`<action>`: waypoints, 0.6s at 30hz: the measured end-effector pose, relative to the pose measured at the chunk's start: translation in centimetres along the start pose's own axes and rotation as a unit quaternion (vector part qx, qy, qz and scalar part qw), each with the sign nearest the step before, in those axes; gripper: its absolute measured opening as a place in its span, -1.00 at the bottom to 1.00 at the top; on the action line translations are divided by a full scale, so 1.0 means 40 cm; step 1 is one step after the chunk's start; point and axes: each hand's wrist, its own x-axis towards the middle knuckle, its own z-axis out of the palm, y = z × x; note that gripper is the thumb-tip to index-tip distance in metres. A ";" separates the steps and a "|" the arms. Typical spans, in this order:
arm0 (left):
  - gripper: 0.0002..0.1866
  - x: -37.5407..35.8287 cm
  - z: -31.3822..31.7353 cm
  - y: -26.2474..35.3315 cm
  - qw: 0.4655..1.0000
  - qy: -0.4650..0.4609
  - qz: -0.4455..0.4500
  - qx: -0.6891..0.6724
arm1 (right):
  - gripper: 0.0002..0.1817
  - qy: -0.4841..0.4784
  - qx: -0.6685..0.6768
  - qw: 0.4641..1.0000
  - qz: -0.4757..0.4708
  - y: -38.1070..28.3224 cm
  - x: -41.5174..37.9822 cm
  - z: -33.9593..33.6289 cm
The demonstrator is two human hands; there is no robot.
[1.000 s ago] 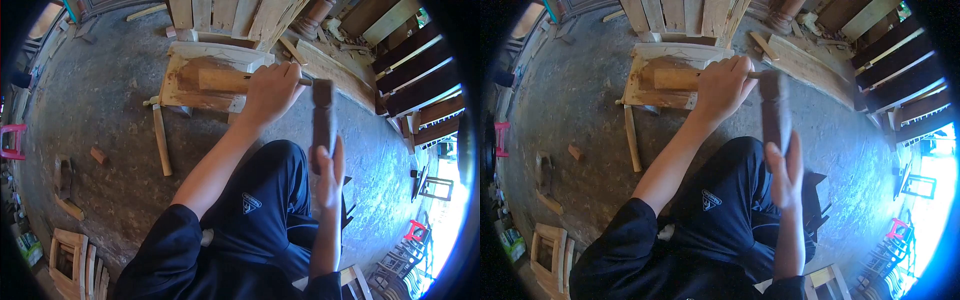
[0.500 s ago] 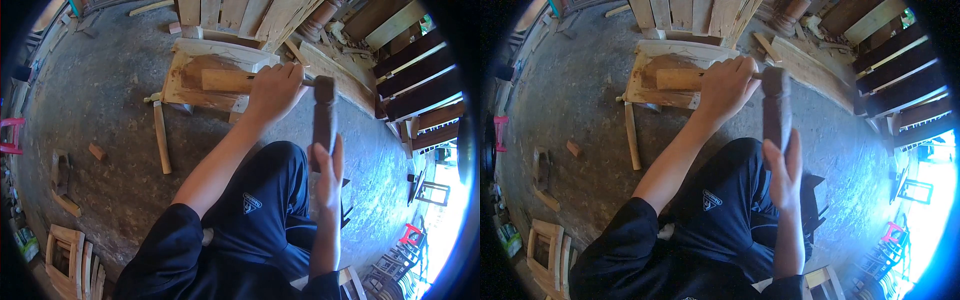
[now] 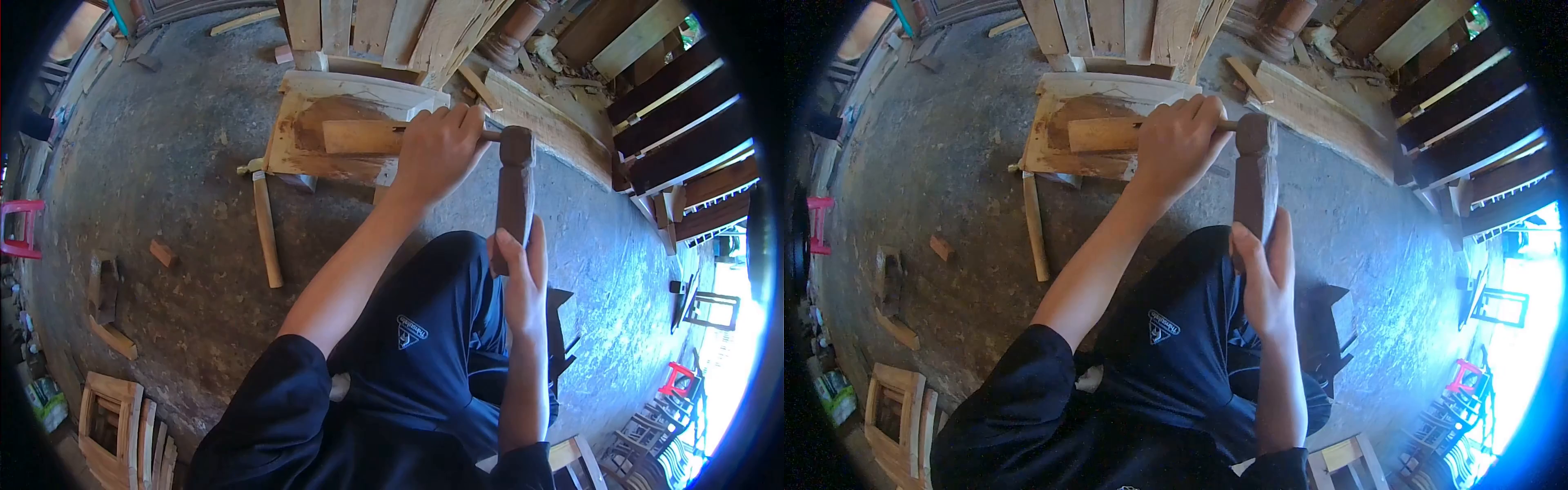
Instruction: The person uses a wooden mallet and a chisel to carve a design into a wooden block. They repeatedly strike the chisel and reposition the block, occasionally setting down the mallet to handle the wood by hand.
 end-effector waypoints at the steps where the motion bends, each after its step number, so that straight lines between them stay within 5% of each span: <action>1: -0.68 -0.002 -0.001 -0.002 1.000 -0.003 -0.001 -0.002 | -0.68 0.014 0.010 1.000 -0.004 0.001 0.002 -0.009; 5: -0.69 0.005 -0.012 0.003 1.000 -0.026 -0.006 -0.008 | -0.63 0.179 0.127 0.972 -0.089 -0.008 0.020 -0.010; 9: -0.71 -0.002 -0.006 0.014 0.998 -0.039 -0.040 -0.040 | -0.52 0.325 0.282 0.888 -0.161 -0.014 0.043 0.011; 13: -0.70 -0.023 0.026 -0.011 0.997 -0.060 -0.033 -0.032 | -0.60 0.208 0.180 0.960 -0.046 0.038 0.018 0.041; 15: -0.70 -0.015 0.004 -0.007 0.998 -0.041 -0.015 0.034 | -0.68 -0.007 0.083 0.996 -0.010 0.078 0.020 0.012; 18: -0.69 -0.006 -0.027 -0.001 0.998 -0.062 -0.006 -0.006 | -0.72 0.056 0.127 0.990 -0.001 0.083 0.019 0.034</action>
